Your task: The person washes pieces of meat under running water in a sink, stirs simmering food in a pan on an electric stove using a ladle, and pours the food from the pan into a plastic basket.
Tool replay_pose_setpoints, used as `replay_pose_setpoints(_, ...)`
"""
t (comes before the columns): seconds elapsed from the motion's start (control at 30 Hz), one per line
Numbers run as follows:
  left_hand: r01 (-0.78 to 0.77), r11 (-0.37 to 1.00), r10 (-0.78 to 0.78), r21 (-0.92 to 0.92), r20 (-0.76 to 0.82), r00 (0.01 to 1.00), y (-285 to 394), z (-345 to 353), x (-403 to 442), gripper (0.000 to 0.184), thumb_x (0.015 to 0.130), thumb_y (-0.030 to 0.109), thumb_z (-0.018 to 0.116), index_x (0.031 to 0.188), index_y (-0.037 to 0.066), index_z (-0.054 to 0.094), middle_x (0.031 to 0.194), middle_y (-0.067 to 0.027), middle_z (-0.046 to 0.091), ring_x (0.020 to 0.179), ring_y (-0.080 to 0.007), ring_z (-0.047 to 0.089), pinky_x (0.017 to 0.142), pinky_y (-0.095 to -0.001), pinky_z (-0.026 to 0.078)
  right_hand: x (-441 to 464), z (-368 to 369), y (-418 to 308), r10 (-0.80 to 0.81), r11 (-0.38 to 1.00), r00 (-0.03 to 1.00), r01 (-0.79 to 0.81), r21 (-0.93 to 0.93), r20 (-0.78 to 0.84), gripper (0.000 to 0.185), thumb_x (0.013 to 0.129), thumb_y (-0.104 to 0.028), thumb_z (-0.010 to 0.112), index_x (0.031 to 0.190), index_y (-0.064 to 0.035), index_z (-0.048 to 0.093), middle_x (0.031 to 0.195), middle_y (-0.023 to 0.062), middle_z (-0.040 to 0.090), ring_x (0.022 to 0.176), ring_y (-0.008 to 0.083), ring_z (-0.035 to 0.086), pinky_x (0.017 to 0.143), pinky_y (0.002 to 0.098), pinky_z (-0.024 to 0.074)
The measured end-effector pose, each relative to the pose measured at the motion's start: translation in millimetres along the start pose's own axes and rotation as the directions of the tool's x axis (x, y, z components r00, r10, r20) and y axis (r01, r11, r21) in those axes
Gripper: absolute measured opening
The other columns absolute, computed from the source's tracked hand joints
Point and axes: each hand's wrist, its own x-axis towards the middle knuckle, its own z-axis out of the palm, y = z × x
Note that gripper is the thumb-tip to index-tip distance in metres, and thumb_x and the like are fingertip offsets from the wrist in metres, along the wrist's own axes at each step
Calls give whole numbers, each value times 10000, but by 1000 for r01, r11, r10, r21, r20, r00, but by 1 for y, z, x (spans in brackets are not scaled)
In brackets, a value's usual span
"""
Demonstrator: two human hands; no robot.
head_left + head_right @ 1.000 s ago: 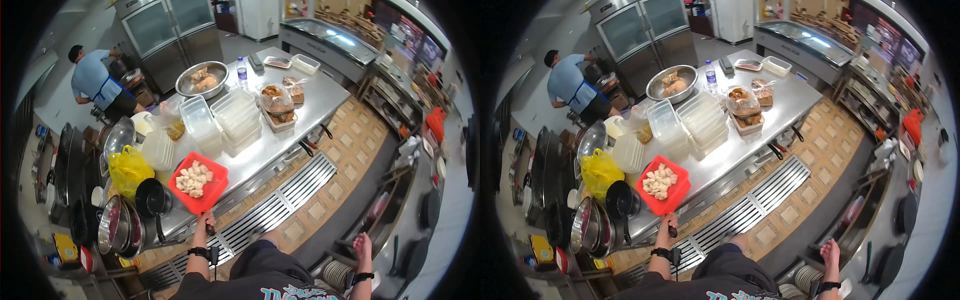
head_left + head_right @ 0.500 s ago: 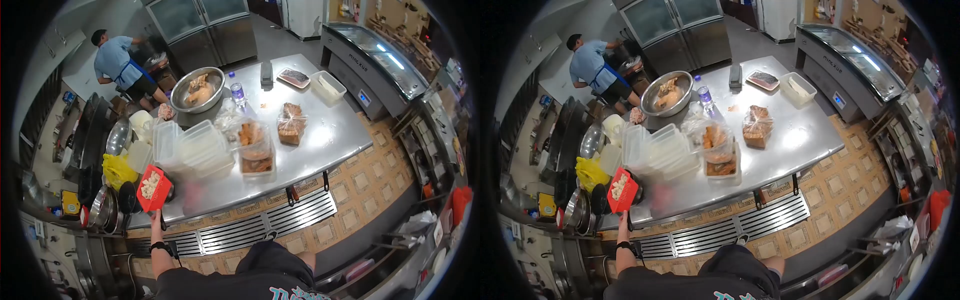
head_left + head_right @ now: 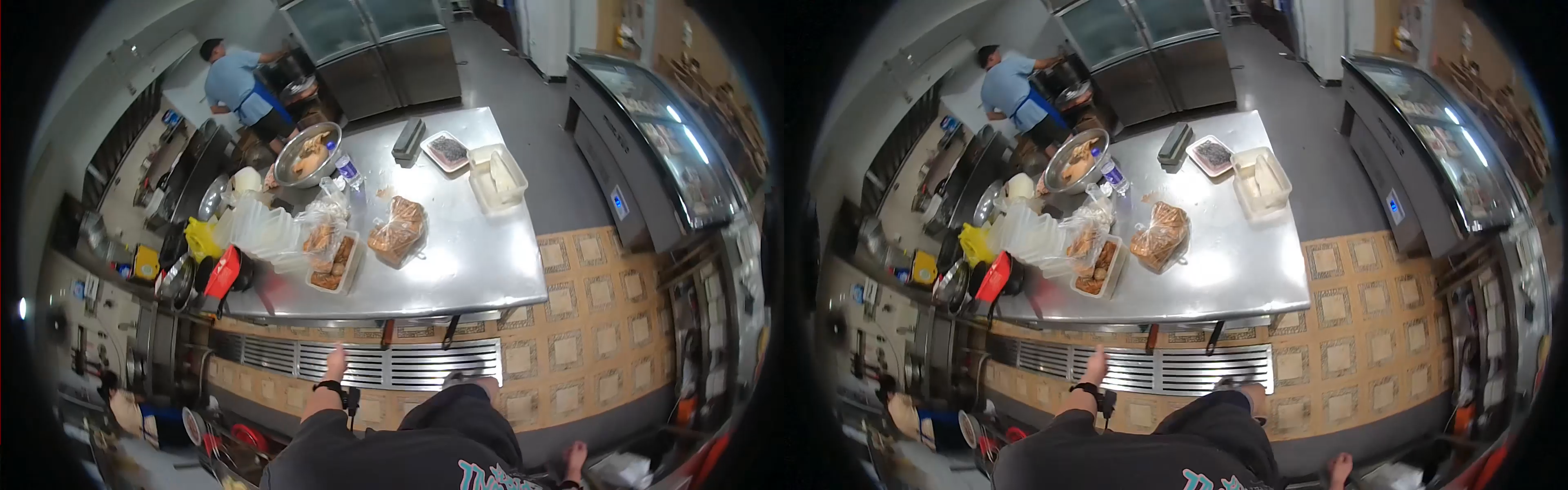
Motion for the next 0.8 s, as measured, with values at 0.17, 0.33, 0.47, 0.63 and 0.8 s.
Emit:
replay_pose_setpoints(0.17, -504, 606, 416, 616, 295, 860, -16, 165, -77, 471, 879, 351, 317, 808, -46, 561, 796, -259, 570, 830, -417, 534, 722, -479, 407, 195, -64, -170, -25, 969, 998, 38, -246, 57, 110, 832, -134, 445, 864, -54, 513, 581, 55, 501, 473, 141, 497, 397, 270, 411)
replay_pose_setpoints(0.33, -436, 529, -6, 728, 517, 856, -66, 308, -94, 323, 837, 224, 388, 861, -20, 598, 827, -221, 581, 751, -318, 559, 671, -425, 425, 309, -108, -227, -160, 847, 979, 203, -491, 130, 145, 794, -162, 473, 790, -30, 533, 576, 105, 528, 535, 187, 538, 483, 318, 438)
replay_pose_setpoints(0.47, -871, 122, -14, 475, 879, 477, -19, 398, -143, 156, 700, 169, 572, 648, 38, 640, 629, -136, 607, 580, -321, 574, 548, -404, 459, 331, -90, -271, 216, 858, 946, -66, -509, 242, 153, 790, -167, 474, 782, -28, 537, 582, 113, 535, 543, 191, 541, 501, 324, 441)
replay_pose_setpoints(0.63, 102, 841, -396, 531, 477, 784, 65, 479, -203, 227, 756, 195, 493, 742, -5, 597, 615, -117, 574, 461, -212, 534, 431, -341, 417, 427, -63, -337, 362, 765, 850, -35, -643, 384, 162, 785, -173, 475, 771, -25, 541, 590, 122, 543, 554, 196, 544, 523, 331, 444)
replay_pose_setpoints(0.8, 480, 854, -519, 201, 396, 758, 117, 552, -267, 177, 776, 127, 490, 640, 24, 537, 509, -37, 472, 421, -130, 467, 372, -276, 344, 607, -23, -448, 259, 631, 797, 289, -720, 546, 172, 780, -179, 477, 761, -23, 546, 598, 131, 552, 565, 201, 546, 544, 338, 447)
